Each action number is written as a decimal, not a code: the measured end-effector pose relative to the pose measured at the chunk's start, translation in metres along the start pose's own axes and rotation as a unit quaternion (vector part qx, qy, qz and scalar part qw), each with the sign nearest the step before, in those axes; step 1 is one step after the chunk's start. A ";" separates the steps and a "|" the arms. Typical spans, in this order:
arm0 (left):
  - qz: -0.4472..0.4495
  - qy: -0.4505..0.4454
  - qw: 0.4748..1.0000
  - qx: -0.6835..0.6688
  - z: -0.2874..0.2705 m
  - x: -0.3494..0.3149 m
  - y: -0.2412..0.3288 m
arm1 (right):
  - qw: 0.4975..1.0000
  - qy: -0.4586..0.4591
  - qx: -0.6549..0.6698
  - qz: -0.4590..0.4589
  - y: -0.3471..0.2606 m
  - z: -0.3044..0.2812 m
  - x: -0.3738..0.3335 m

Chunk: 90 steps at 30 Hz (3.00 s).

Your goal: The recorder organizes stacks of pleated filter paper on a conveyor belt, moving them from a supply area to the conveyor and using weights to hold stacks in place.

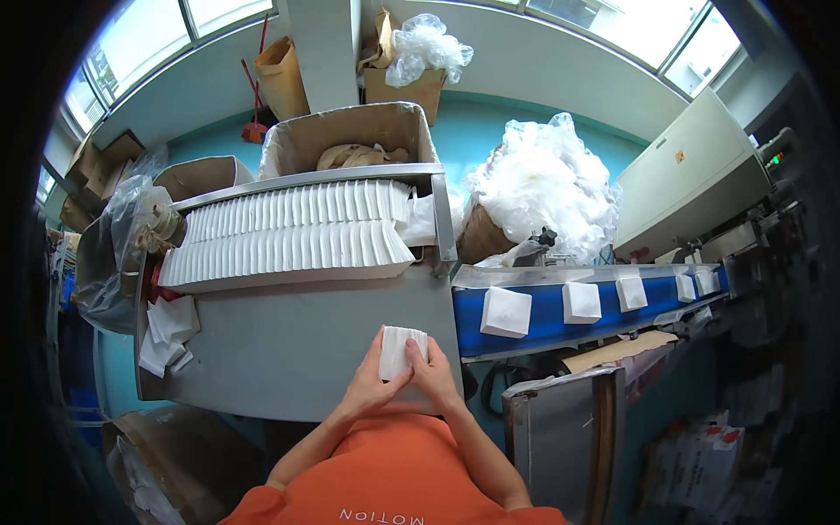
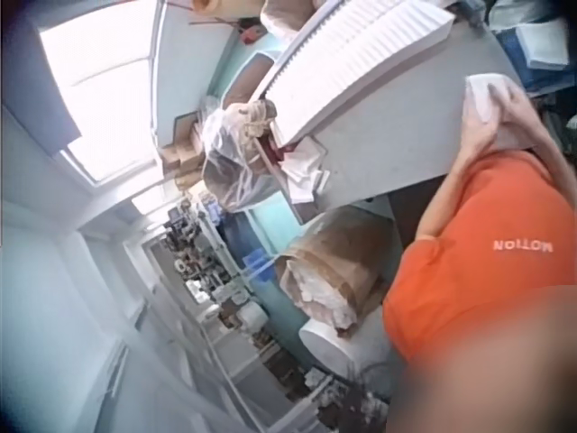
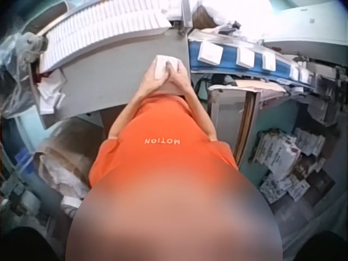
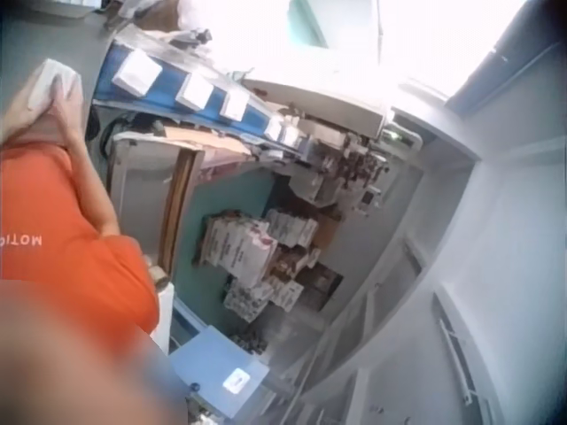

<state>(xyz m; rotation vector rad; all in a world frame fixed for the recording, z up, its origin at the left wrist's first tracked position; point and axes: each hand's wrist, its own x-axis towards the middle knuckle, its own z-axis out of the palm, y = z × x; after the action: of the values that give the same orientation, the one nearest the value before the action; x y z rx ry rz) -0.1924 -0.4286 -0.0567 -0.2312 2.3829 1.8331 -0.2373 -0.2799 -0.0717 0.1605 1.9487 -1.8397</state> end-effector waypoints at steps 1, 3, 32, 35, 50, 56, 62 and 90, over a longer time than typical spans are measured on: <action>0.001 0.001 1.000 0.001 0.000 -0.001 -0.002 | 0.992 -0.018 0.114 0.058 -0.005 0.000 -0.002; -0.009 0.016 1.000 0.015 -0.003 -0.002 0.001 | 0.976 -0.026 0.193 0.099 -0.009 0.000 -0.007; 0.015 -0.023 1.000 0.010 0.001 -0.005 0.002 | 0.920 -0.157 0.292 0.210 0.038 -0.039 -0.010; -0.013 -0.023 0.999 -0.019 0.000 -0.003 0.007 | 0.928 -0.165 0.260 0.210 0.039 -0.039 -0.007; 0.021 -0.085 0.989 0.116 0.006 -0.014 -0.021 | 0.980 0.120 0.145 0.072 0.027 -0.052 0.010; 0.038 -0.135 0.973 0.181 -0.001 -0.032 -0.027 | 0.933 0.264 0.241 0.044 0.021 -0.083 -0.002; 0.060 -0.379 0.917 0.109 -0.006 -0.049 -0.013 | 0.959 0.247 0.137 0.000 0.052 -0.023 -0.067; 0.227 -0.803 0.535 0.131 0.246 -0.230 0.093 | 0.664 0.742 -0.064 -0.057 0.126 -0.136 -0.493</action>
<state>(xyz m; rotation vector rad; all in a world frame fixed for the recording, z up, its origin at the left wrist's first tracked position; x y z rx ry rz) 0.0169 -0.1569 0.0123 1.5074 1.1117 0.7064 0.2175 -0.0265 0.0102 2.0924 2.9856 -1.6040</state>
